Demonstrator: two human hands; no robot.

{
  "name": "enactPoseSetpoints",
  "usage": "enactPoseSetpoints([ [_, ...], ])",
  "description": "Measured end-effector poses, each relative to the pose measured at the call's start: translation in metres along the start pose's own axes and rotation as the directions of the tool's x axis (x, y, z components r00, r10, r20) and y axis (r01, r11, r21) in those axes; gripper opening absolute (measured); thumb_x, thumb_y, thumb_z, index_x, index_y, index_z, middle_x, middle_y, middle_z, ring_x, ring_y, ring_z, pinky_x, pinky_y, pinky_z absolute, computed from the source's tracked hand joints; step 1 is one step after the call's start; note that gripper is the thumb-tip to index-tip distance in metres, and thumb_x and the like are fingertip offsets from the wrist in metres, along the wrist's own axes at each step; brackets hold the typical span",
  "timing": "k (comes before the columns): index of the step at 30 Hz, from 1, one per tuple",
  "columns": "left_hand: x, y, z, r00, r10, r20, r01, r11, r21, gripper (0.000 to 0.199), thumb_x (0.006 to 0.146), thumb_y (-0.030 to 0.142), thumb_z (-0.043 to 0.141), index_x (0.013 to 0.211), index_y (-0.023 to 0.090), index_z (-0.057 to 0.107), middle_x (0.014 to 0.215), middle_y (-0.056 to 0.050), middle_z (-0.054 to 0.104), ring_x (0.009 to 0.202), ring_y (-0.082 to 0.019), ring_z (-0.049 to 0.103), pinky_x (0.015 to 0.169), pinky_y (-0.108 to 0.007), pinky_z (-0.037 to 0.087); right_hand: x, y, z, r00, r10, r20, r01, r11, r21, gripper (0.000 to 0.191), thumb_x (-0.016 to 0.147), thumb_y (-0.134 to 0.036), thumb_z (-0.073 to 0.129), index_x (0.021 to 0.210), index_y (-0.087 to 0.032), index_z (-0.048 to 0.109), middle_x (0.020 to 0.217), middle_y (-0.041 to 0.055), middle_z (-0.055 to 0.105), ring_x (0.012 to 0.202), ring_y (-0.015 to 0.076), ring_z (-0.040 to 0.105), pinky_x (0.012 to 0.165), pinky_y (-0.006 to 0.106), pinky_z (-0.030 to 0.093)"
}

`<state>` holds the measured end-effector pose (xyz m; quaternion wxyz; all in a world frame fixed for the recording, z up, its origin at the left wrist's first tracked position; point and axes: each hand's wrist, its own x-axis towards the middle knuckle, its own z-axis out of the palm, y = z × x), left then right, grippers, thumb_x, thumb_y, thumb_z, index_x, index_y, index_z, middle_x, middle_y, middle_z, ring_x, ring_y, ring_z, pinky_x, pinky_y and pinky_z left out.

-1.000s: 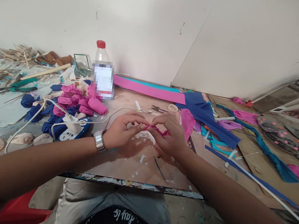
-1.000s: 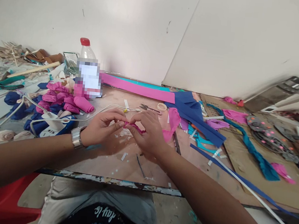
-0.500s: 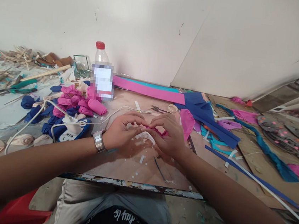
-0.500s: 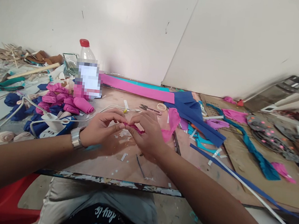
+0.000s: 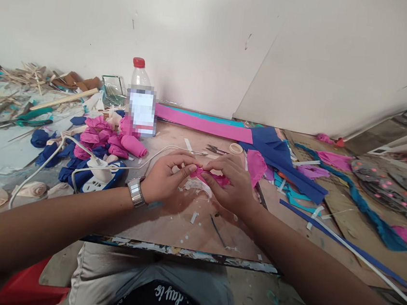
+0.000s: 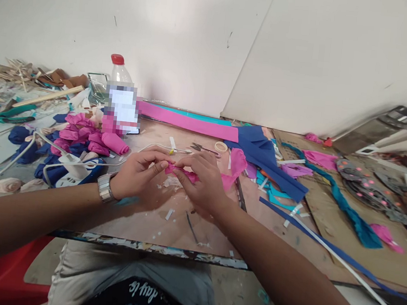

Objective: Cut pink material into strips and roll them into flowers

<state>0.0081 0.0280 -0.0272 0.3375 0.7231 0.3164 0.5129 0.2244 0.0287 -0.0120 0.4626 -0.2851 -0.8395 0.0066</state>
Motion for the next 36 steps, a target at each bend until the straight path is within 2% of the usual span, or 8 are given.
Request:
enactPoseSetpoints([
  [5,-0.0007,0.0006,0.0005,1.000,0.016,-0.015,-0.015,1.000,0.023,0.024,0.103,0.038,0.066,0.106,0.022,0.083,0.107,-0.009,0.079,0.105,-0.022,0.071,0.098,-0.039,0.055,0.0003,0.0000,-0.0002,1.000,-0.008,-0.003,0.008,1.000,-0.008,0.005,0.098,-0.026,0.076,0.097,-0.025,0.071,0.088,0.0029,0.078,0.082,0.0212,0.069,0.083,0.041,0.051],
  [10,-0.0019,0.0009,0.0023,0.999,0.046,-0.001,-0.046,0.999,0.022,0.022,0.103,0.037,0.066,0.105,0.023,0.083,0.106,-0.008,0.079,0.103,-0.021,0.071,0.097,-0.038,0.056,0.0004,-0.0011,-0.0004,0.999,0.004,0.032,-0.003,1.000,-0.031,0.009,0.098,-0.024,0.070,0.089,-0.025,0.067,0.082,0.0016,0.075,0.079,0.0215,0.067,0.082,0.042,0.049],
  [16,-0.0020,0.0000,0.0034,1.000,0.025,0.002,-0.025,1.000,0.007,0.022,0.101,0.040,0.068,0.102,0.023,0.084,0.105,-0.009,0.080,0.102,-0.022,0.072,0.096,-0.039,0.057,-0.0015,-0.0006,0.0011,0.998,0.038,0.045,-0.036,0.998,-0.046,0.012,0.096,-0.025,0.068,0.086,-0.026,0.064,0.083,0.0014,0.075,0.081,0.0222,0.066,0.083,0.042,0.049],
  [22,-0.0014,-0.0011,0.0038,0.999,-0.018,0.029,0.020,0.999,-0.050,0.023,0.100,0.041,0.070,0.098,0.022,0.083,0.105,-0.009,0.080,0.101,-0.022,0.073,0.096,-0.039,0.057,-0.0005,-0.0018,0.0005,1.000,0.023,0.011,-0.022,0.999,-0.039,0.004,0.095,-0.024,0.071,0.096,-0.026,0.067,0.088,0.0025,0.076,0.085,0.0225,0.069,0.082,0.041,0.051],
  [26,-0.0008,-0.0020,0.0029,0.997,-0.048,0.068,0.053,0.996,-0.073,0.028,0.101,0.044,0.068,0.096,0.021,0.083,0.104,-0.009,0.079,0.101,-0.022,0.073,0.095,-0.038,0.057,0.0013,-0.0018,-0.0003,0.998,-0.057,0.018,0.057,0.998,-0.028,0.012,0.098,-0.022,0.070,0.109,-0.028,0.074,0.097,0.0035,0.079,0.088,0.0213,0.071,0.083,0.041,0.052],
  [32,0.0000,-0.0040,0.0025,0.990,-0.101,0.098,0.109,0.991,-0.080,0.032,0.099,0.049,0.068,0.094,0.021,0.084,0.101,-0.009,0.079,0.098,-0.023,0.073,0.093,-0.038,0.058,0.0019,-0.0001,-0.0010,0.998,-0.063,0.014,0.063,0.998,-0.026,0.008,0.097,-0.023,0.072,0.102,-0.028,0.077,0.090,0.0031,0.077,0.082,0.0202,0.070,0.080,0.041,0.053],
  [36,0.0010,-0.0047,0.0023,0.989,-0.103,0.106,0.112,0.989,-0.092,0.033,0.098,0.051,0.070,0.093,0.022,0.084,0.100,-0.008,0.080,0.097,-0.022,0.073,0.092,-0.038,0.058,0.0005,-0.0010,0.0002,0.999,-0.041,0.013,0.041,0.999,-0.011,0.011,0.098,-0.023,0.070,0.106,-0.028,0.077,0.097,0.0045,0.079,0.089,0.0219,0.072,0.084,0.042,0.054],
])
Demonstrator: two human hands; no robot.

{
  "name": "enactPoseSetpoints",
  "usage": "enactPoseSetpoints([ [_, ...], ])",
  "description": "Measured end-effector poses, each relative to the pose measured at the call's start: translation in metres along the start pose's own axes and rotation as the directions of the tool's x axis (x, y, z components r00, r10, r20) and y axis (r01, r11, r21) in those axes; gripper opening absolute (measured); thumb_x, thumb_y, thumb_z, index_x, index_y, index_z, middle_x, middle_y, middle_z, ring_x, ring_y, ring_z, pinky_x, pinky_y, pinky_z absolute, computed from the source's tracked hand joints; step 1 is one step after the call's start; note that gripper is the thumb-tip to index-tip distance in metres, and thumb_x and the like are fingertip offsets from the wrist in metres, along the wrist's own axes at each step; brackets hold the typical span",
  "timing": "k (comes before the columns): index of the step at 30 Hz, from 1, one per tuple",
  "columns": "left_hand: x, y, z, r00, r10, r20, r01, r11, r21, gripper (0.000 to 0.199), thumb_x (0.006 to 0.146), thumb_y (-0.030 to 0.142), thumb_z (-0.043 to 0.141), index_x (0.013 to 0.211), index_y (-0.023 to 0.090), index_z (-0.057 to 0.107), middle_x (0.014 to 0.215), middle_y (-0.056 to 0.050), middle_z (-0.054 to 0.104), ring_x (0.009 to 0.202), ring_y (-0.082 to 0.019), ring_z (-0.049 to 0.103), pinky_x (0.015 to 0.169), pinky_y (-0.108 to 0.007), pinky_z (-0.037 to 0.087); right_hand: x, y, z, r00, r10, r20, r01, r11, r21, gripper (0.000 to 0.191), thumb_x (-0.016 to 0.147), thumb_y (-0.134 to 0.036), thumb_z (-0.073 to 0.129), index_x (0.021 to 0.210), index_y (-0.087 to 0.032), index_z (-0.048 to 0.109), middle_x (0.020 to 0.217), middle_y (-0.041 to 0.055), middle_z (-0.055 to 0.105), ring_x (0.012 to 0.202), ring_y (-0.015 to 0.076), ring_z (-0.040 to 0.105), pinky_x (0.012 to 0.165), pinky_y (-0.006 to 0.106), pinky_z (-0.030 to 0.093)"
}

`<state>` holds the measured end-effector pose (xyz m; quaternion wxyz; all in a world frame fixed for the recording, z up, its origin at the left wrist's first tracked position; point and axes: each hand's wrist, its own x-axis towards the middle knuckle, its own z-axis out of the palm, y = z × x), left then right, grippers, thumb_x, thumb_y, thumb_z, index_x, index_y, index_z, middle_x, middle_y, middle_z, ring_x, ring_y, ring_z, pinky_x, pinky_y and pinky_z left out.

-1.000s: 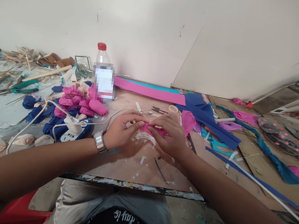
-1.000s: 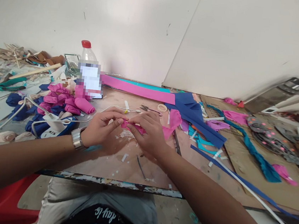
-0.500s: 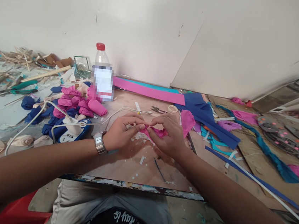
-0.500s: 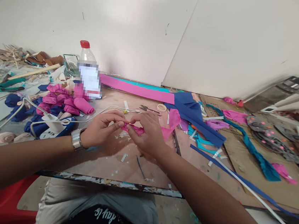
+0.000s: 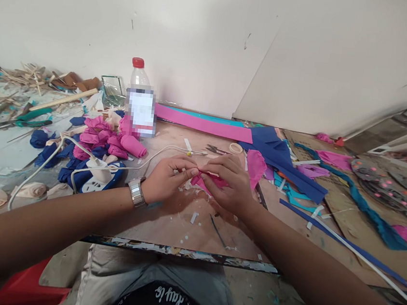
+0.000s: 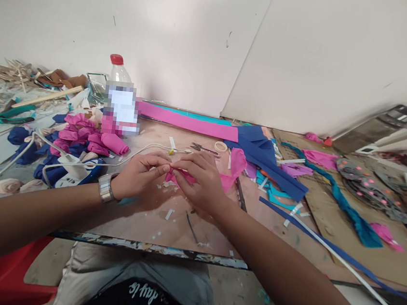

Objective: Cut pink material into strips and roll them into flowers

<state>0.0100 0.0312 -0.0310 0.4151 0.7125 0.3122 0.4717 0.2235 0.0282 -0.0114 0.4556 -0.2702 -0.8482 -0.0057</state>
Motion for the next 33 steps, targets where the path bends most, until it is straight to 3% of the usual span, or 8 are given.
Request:
enactPoseSetpoints([
  [3,0.0006,0.0008,-0.0004,1.000,-0.003,0.010,0.003,1.000,-0.001,0.035,0.097,0.053,0.070,0.087,0.022,0.082,0.099,-0.008,0.079,0.095,-0.022,0.072,0.091,-0.037,0.057,-0.0011,-0.0003,0.0009,1.000,-0.017,0.022,0.017,1.000,0.018,0.020,0.100,-0.021,0.067,0.115,-0.029,0.077,0.102,0.0053,0.079,0.094,0.0222,0.072,0.086,0.042,0.055],
  [6,0.0002,0.0026,0.0002,1.000,-0.004,0.026,0.003,1.000,0.007,0.041,0.099,0.056,0.067,0.083,0.021,0.080,0.097,-0.008,0.079,0.095,-0.023,0.072,0.091,-0.038,0.057,-0.0018,0.0003,0.0009,0.998,-0.010,0.054,0.009,1.000,0.010,0.018,0.101,-0.023,0.065,0.113,-0.028,0.077,0.101,0.0053,0.078,0.094,0.0227,0.072,0.086,0.042,0.055],
  [9,-0.0008,0.0037,0.0023,0.999,-0.033,0.000,0.033,0.999,-0.006,0.044,0.100,0.060,0.062,0.099,0.020,0.080,0.103,-0.009,0.079,0.098,-0.023,0.071,0.089,-0.038,0.056,-0.0017,0.0012,0.0001,0.999,0.034,0.036,-0.034,0.999,-0.007,0.014,0.102,-0.024,0.063,0.109,-0.026,0.075,0.104,0.0067,0.078,0.096,0.0238,0.072,0.087,0.043,0.055],
  [12,-0.0012,0.0028,0.0044,0.990,-0.137,-0.042,0.130,0.983,-0.133,0.044,0.094,0.059,0.071,0.111,0.019,0.074,0.105,-0.008,0.078,0.093,-0.020,0.069,0.081,-0.032,0.055,-0.0009,0.0024,-0.0013,0.998,0.065,0.002,-0.064,0.997,-0.029,0.013,0.101,-0.023,0.063,0.109,-0.025,0.073,0.105,0.0075,0.077,0.099,0.0243,0.072,0.088,0.043,0.055],
  [17,0.0006,0.0022,0.0038,0.939,-0.337,0.070,0.330,0.824,-0.461,0.047,0.079,0.048,0.090,0.109,0.019,0.068,0.089,-0.001,0.073,0.076,-0.013,0.065,0.071,-0.026,0.051,0.0002,0.0047,-0.0024,0.995,0.092,-0.043,-0.095,0.993,-0.073,0.012,0.101,-0.022,0.063,0.108,-0.025,0.073,0.104,0.0074,0.077,0.101,0.0253,0.072,0.090,0.044,0.055],
  [22,0.0018,0.0034,0.0022,0.902,-0.409,0.138,0.410,0.714,-0.567,0.042,0.077,0.037,0.092,0.107,0.020,0.067,0.088,0.001,0.071,0.072,-0.010,0.062,0.069,-0.025,0.048,-0.0006,0.0056,-0.0013,0.993,0.106,-0.044,-0.109,0.992,-0.070,0.011,0.101,-0.024,0.063,0.106,-0.025,0.072,0.104,0.0070,0.078,0.100,0.0254,0.072,0.090,0.045,0.054],
  [27,0.0029,-0.0020,0.0035,0.930,-0.347,0.124,0.353,0.745,-0.566,0.040,0.081,0.038,0.089,0.109,0.020,0.067,0.087,0.002,0.068,0.069,-0.009,0.057,0.065,-0.024,0.045,-0.0032,0.0059,0.0002,0.992,0.120,-0.028,-0.121,0.990,-0.069,0.009,0.100,-0.023,0.062,0.104,-0.026,0.070,0.102,0.0063,0.076,0.102,0.0260,0.071,0.091,0.046,0.054],
  [33,0.0026,0.0007,0.0034,0.955,-0.289,0.064,0.293,0.892,-0.345,0.037,0.089,0.050,0.079,0.104,0.018,0.067,0.080,0.002,0.063,0.066,-0.011,0.052,0.063,-0.025,0.044,-0.0037,0.0076,0.0012,0.992,0.121,-0.020,-0.122,0.989,-0.078,0.006,0.100,-0.023,0.062,0.099,-0.024,0.068,0.098,0.0059,0.075,0.098,0.0252,0.069,0.089,0.045,0.051],
])
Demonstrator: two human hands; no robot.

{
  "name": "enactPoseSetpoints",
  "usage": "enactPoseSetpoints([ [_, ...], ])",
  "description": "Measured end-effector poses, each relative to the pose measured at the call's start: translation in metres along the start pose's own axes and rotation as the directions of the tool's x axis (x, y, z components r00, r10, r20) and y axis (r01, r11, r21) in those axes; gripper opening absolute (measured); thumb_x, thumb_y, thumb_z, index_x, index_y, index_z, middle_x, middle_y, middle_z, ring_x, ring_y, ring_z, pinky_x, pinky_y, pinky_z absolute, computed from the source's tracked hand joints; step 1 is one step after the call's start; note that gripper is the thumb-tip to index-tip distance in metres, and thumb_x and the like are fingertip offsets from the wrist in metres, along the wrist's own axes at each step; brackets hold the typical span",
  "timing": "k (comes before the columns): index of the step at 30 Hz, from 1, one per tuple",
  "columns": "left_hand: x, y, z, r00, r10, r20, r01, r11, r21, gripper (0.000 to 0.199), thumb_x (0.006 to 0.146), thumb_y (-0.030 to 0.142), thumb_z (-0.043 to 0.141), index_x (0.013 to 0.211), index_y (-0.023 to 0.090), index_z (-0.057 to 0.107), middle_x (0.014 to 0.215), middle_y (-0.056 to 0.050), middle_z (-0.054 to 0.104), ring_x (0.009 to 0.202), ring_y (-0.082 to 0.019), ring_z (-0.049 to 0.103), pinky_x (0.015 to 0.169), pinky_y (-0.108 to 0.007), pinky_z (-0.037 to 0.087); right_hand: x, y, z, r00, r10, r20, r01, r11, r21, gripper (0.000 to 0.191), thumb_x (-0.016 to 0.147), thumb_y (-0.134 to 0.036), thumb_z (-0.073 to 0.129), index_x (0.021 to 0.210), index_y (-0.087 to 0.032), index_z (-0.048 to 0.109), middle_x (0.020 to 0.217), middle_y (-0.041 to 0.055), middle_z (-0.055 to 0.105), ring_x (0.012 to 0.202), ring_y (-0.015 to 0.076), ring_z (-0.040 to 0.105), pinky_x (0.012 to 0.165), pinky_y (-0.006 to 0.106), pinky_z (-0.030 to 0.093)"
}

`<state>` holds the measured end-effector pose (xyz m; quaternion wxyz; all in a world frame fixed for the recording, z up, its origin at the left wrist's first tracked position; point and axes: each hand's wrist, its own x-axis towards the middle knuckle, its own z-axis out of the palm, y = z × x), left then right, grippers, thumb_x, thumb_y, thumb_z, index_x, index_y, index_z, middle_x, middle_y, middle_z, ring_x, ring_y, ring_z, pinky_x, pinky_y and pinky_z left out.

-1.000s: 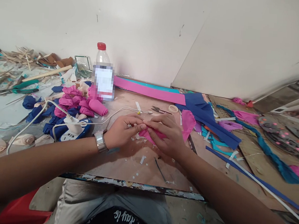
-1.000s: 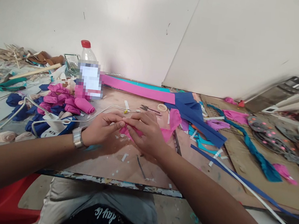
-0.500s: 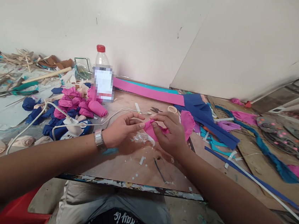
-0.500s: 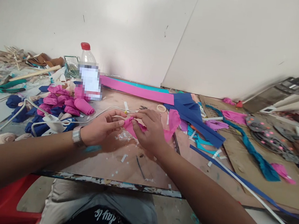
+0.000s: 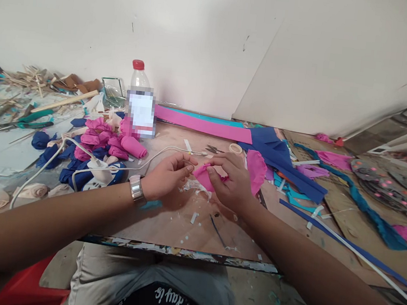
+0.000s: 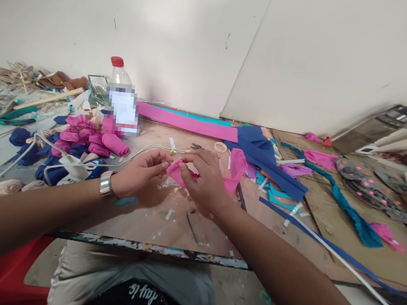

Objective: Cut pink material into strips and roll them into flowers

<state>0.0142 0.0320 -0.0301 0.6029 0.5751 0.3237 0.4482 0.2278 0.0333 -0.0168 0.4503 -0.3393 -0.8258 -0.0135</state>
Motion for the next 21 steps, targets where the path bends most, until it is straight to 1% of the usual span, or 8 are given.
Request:
enactPoseSetpoints([
  [3,-0.0023,0.0027,0.0011,0.998,0.054,-0.024,-0.051,0.992,0.112,0.039,0.091,0.055,0.075,0.090,0.018,0.065,0.079,0.001,0.061,0.068,-0.012,0.052,0.064,-0.026,0.044,0.0009,0.0005,0.0001,1.000,-0.008,-0.010,0.008,1.000,-0.013,0.007,0.101,-0.024,0.062,0.098,-0.024,0.068,0.098,0.0058,0.076,0.098,0.0253,0.070,0.089,0.045,0.051],
  [6,-0.0028,0.0024,0.0002,1.000,0.013,-0.026,-0.008,0.986,0.167,0.043,0.089,0.060,0.076,0.082,0.019,0.064,0.071,0.002,0.057,0.064,-0.013,0.048,0.060,-0.027,0.040,0.0011,0.0010,0.0007,1.000,-0.005,-0.019,0.005,1.000,-0.008,0.006,0.101,-0.025,0.063,0.099,-0.024,0.068,0.100,0.0063,0.076,0.100,0.0253,0.070,0.090,0.045,0.051],
  [8,-0.0019,0.0009,-0.0011,0.999,-0.039,-0.020,0.042,0.988,0.150,0.043,0.088,0.061,0.076,0.082,0.019,0.068,0.071,0.001,0.058,0.064,-0.013,0.048,0.059,-0.028,0.038,0.0008,0.0014,0.0010,1.000,-0.002,-0.019,0.002,1.000,-0.004,0.005,0.101,-0.024,0.064,0.100,-0.024,0.069,0.100,0.0065,0.076,0.101,0.0253,0.070,0.091,0.045,0.051],
  [10,-0.0008,-0.0005,-0.0020,0.997,-0.074,-0.021,0.075,0.992,0.100,0.042,0.086,0.060,0.079,0.083,0.019,0.070,0.072,0.001,0.059,0.064,-0.013,0.048,0.059,-0.027,0.038,0.0006,0.0016,0.0009,1.000,-0.001,-0.015,0.001,1.000,-0.005,0.005,0.101,-0.024,0.064,0.101,-0.023,0.069,0.100,0.0066,0.076,0.101,0.0254,0.070,0.091,0.044,0.051],
  [13,0.0003,-0.0016,-0.0019,0.993,-0.115,-0.025,0.114,0.993,-0.014,0.043,0.082,0.059,0.083,0.081,0.018,0.070,0.072,0.001,0.058,0.065,-0.012,0.047,0.060,-0.026,0.038,0.0008,0.0007,-0.0001,1.000,0.004,-0.003,-0.004,1.000,-0.009,0.005,0.102,-0.024,0.064,0.102,-0.023,0.070,0.100,0.0069,0.076,0.101,0.0254,0.070,0.091,0.044,0.051],
  [16,0.0001,-0.0012,-0.0005,0.989,-0.146,-0.011,0.144,0.985,-0.090,0.045,0.081,0.059,0.083,0.082,0.017,0.068,0.069,0.003,0.054,0.062,-0.011,0.043,0.059,-0.024,0.035,0.0015,-0.0009,-0.0009,1.000,0.010,-0.009,-0.010,1.000,-0.004,0.007,0.102,-0.025,0.063,0.103,-0.023,0.069,0.101,0.0065,0.076,0.101,0.0254,0.070,0.091,0.044,0.052],
  [18,-0.0003,-0.0005,-0.0001,0.989,-0.146,-0.002,0.145,0.986,-0.085,0.047,0.081,0.061,0.083,0.081,0.017,0.067,0.069,0.003,0.053,0.062,-0.010,0.042,0.058,-0.024,0.033,0.0016,-0.0014,-0.0008,1.000,0.013,-0.020,-0.013,1.000,-0.001,0.007,0.102,-0.025,0.062,0.102,-0.024,0.069,0.101,0.0060,0.076,0.100,0.0256,0.070,0.090,0.044,0.052],
  [21,-0.0006,0.0001,-0.0010,0.988,-0.152,0.027,0.152,0.988,-0.009,0.050,0.083,0.065,0.078,0.080,0.018,0.064,0.069,0.003,0.053,0.061,-0.011,0.042,0.057,-0.025,0.032,0.0008,-0.0011,0.0000,1.000,0.019,-0.018,-0.019,1.000,0.000,0.006,0.102,-0.025,0.062,0.101,-0.024,0.068,0.100,0.0058,0.076,0.099,0.0254,0.070,0.090,0.043,0.052],
])
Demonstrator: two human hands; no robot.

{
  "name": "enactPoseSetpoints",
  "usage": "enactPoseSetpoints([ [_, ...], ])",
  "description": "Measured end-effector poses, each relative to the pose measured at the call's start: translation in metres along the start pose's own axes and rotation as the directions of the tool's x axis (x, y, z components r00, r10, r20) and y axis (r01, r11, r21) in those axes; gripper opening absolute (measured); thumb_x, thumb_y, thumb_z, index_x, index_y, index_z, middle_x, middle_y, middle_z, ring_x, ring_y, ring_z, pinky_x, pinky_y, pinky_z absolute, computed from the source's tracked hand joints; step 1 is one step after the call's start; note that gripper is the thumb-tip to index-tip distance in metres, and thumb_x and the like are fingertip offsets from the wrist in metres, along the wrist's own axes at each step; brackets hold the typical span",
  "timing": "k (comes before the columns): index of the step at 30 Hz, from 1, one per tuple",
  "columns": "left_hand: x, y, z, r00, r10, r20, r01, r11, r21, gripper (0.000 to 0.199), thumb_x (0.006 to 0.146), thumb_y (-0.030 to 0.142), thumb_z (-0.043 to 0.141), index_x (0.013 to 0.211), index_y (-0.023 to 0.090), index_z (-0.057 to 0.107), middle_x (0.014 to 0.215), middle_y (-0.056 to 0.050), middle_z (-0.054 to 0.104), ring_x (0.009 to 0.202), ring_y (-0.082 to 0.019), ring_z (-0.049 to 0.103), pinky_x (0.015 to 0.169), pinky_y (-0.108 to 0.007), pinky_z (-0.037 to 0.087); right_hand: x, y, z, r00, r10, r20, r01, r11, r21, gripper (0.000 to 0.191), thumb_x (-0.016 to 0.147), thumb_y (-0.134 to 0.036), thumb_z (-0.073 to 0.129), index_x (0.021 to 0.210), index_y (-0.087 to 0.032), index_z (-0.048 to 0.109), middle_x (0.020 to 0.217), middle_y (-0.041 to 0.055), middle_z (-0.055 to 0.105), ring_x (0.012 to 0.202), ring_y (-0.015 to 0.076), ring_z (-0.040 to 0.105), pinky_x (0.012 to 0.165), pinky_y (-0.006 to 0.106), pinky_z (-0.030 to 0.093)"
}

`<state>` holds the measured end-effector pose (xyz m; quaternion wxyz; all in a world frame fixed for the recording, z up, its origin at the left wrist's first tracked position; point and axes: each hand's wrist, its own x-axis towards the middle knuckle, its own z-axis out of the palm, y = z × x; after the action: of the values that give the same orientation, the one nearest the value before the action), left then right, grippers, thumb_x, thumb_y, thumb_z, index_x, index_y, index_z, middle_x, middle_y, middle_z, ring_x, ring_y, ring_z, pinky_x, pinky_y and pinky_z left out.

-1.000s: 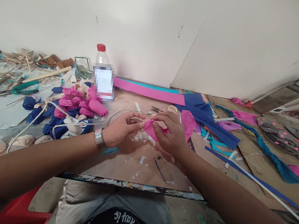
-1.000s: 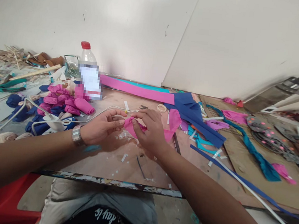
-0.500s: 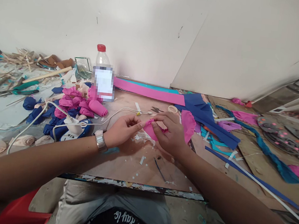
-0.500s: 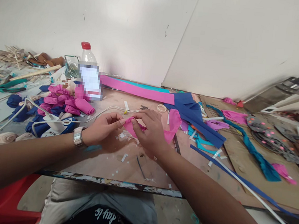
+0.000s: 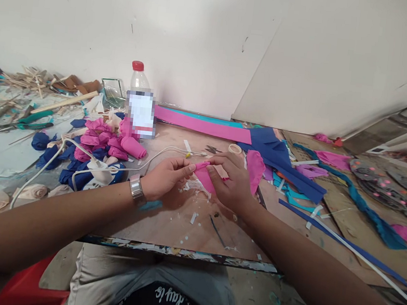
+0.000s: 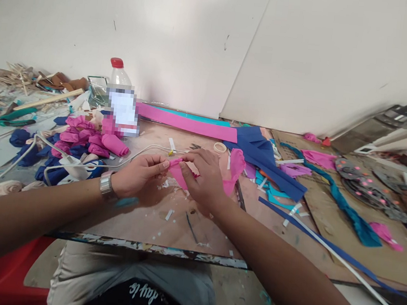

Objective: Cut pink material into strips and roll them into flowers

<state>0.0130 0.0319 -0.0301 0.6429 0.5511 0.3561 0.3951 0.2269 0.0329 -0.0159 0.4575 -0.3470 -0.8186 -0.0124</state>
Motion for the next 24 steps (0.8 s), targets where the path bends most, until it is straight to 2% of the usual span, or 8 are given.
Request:
enactPoseSetpoints([
  [4,-0.0003,-0.0021,-0.0006,0.999,0.013,0.038,-0.018,0.992,0.128,0.050,0.090,0.068,0.069,0.079,0.020,0.059,0.069,0.003,0.053,0.059,-0.012,0.043,0.054,-0.026,0.033,-0.0010,0.0019,0.0006,1.000,0.003,0.030,-0.003,1.000,-0.008,0.007,0.103,-0.026,0.062,0.101,-0.024,0.068,0.099,0.0055,0.075,0.098,0.0250,0.069,0.090,0.043,0.051],
  [6,-0.0007,-0.0038,0.0005,0.994,0.102,-0.046,-0.092,0.979,0.181,0.044,0.092,0.063,0.068,0.086,0.021,0.059,0.074,0.002,0.056,0.062,-0.013,0.047,0.058,-0.027,0.039,-0.0011,0.0028,0.0007,0.998,-0.007,0.067,0.008,1.000,-0.018,0.007,0.103,-0.026,0.062,0.101,-0.024,0.068,0.101,0.0060,0.075,0.100,0.0252,0.069,0.091,0.043,0.051],
  [8,-0.0014,-0.0047,0.0021,0.966,0.227,-0.122,-0.189,0.947,0.261,0.036,0.093,0.056,0.070,0.097,0.020,0.062,0.086,0.000,0.063,0.072,-0.015,0.055,0.065,-0.028,0.047,-0.0009,0.0033,0.0009,0.993,-0.029,0.112,0.031,0.999,-0.022,0.007,0.104,-0.027,0.062,0.103,-0.024,0.069,0.103,0.0064,0.076,0.101,0.0251,0.069,0.091,0.043,0.050],
  [11,-0.0025,-0.0044,0.0034,0.934,0.339,-0.110,-0.275,0.882,0.382,0.029,0.095,0.047,0.069,0.105,0.020,0.067,0.099,-0.004,0.069,0.084,-0.017,0.060,0.074,-0.030,0.051,-0.0008,0.0028,0.0012,0.984,-0.083,0.155,0.086,0.996,-0.017,0.009,0.105,-0.028,0.063,0.108,-0.024,0.070,0.104,0.0060,0.077,0.100,0.0246,0.069,0.092,0.044,0.049],
  [14,-0.0026,-0.0038,0.0026,0.934,0.345,-0.091,-0.281,0.868,0.410,0.026,0.096,0.044,0.069,0.103,0.019,0.070,0.096,-0.005,0.071,0.083,-0.017,0.062,0.074,-0.031,0.050,-0.0006,0.0014,0.0004,0.980,-0.129,0.155,0.137,0.990,-0.041,0.008,0.104,-0.028,0.066,0.106,-0.024,0.072,0.101,0.0053,0.078,0.097,0.0243,0.068,0.090,0.044,0.049],
  [19,-0.0025,-0.0030,-0.0005,0.925,0.369,-0.091,-0.293,0.846,0.446,0.025,0.095,0.044,0.073,0.099,0.019,0.074,0.099,-0.006,0.076,0.089,-0.020,0.066,0.074,-0.032,0.050,0.0008,-0.0011,-0.0034,0.982,-0.132,0.137,0.141,0.988,-0.060,0.006,0.102,-0.029,0.070,0.102,-0.025,0.074,0.097,0.0035,0.080,0.092,0.0234,0.068,0.093,0.045,0.049],
  [24,-0.0057,-0.0007,-0.0021,0.881,0.469,-0.061,-0.370,0.763,0.529,0.016,0.097,0.037,0.073,0.101,0.021,0.076,0.101,-0.005,0.079,0.093,-0.020,0.069,0.081,-0.034,0.050,0.0022,-0.0026,-0.0044,0.984,-0.138,0.116,0.145,0.988,-0.058,0.009,0.101,-0.031,0.072,0.097,-0.024,0.074,0.093,0.0034,0.079,0.090,0.0232,0.067,0.091,0.044,0.048],
])
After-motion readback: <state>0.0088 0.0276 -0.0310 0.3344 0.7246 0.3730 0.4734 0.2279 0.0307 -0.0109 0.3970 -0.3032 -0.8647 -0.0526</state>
